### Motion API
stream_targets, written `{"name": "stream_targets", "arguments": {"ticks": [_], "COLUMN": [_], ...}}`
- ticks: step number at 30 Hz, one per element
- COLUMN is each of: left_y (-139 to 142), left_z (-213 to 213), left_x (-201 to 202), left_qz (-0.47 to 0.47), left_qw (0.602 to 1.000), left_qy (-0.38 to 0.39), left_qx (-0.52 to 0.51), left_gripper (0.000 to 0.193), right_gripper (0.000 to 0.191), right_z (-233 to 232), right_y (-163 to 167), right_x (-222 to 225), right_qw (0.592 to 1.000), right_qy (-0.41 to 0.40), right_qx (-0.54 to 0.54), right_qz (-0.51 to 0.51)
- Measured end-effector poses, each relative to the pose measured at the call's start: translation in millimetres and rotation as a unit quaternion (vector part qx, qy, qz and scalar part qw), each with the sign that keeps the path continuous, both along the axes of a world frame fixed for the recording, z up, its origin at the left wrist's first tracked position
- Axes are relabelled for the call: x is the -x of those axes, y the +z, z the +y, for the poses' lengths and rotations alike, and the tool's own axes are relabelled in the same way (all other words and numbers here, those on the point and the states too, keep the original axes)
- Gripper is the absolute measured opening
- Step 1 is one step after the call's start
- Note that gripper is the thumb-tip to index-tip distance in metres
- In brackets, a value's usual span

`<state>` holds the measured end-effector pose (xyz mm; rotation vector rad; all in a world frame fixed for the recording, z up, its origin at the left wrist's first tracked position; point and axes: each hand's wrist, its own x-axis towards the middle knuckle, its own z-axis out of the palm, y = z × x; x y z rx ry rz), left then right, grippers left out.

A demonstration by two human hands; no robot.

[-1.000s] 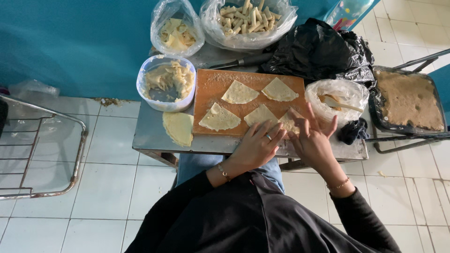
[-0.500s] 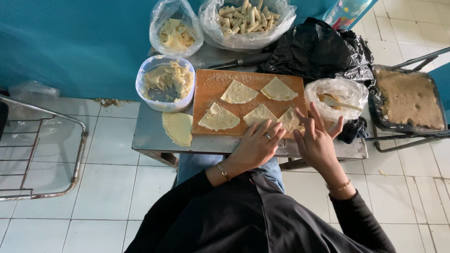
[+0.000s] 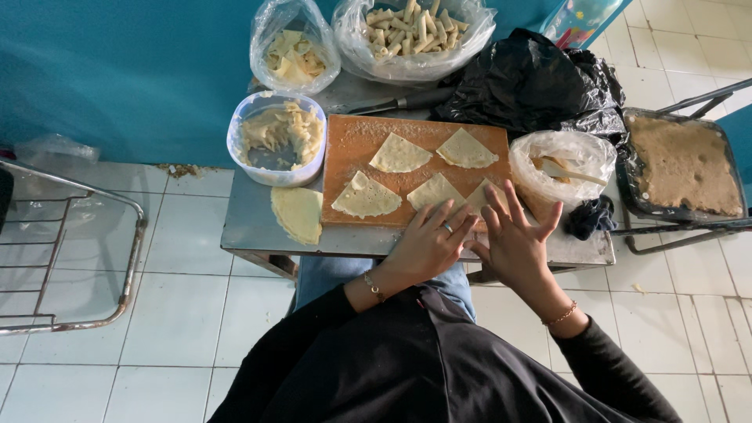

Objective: The person sits at a small table and cuts a thin dough sheet into triangular pieces on a wooden board, arranging the triangles in rows. They then spoon a brown filling from a covered container onto each triangle and fold the dough over the filling by hand, working through the pieces one at a time.

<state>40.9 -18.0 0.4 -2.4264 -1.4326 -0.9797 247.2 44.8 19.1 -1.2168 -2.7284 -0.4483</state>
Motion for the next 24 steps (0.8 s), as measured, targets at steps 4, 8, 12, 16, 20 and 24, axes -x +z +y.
{"name": "stream_targets", "arguments": {"ticks": [4,8,12,16,20,24], "left_y": [-3,-4,-4,-3,-2,-4], "left_z": [0,2,0,-1,-1,1], "left_x": [-1,-2,-1,0,0,0], "left_qz": [0.004,0.002,-0.005,-0.005,-0.008,-0.007], "left_qw": [1.000,1.000,1.000,1.000,1.000,1.000], "left_qy": [0.004,0.002,-0.004,-0.006,-0.007,-0.005], "left_qx": [0.004,0.001,-0.002,0.003,0.015,0.011], "left_gripper": [0.059,0.059,0.059,0.060,0.061,0.062], "right_gripper": [0.073,0.078,0.043,0.027,0.025,0.045], "right_z": [4,5,15,49,85,96], "right_y": [1,23,56,79,81,79], "right_x": [-7,-12,-6,19,54,79], "right_qw": [0.999,1.000,0.994,0.923,0.759,0.837], "right_qy": [-0.005,-0.003,-0.050,0.063,0.217,0.154], "right_qx": [-0.018,-0.017,0.044,0.194,0.378,0.345], "right_qz": [-0.029,0.008,0.082,0.327,0.483,0.396]}}
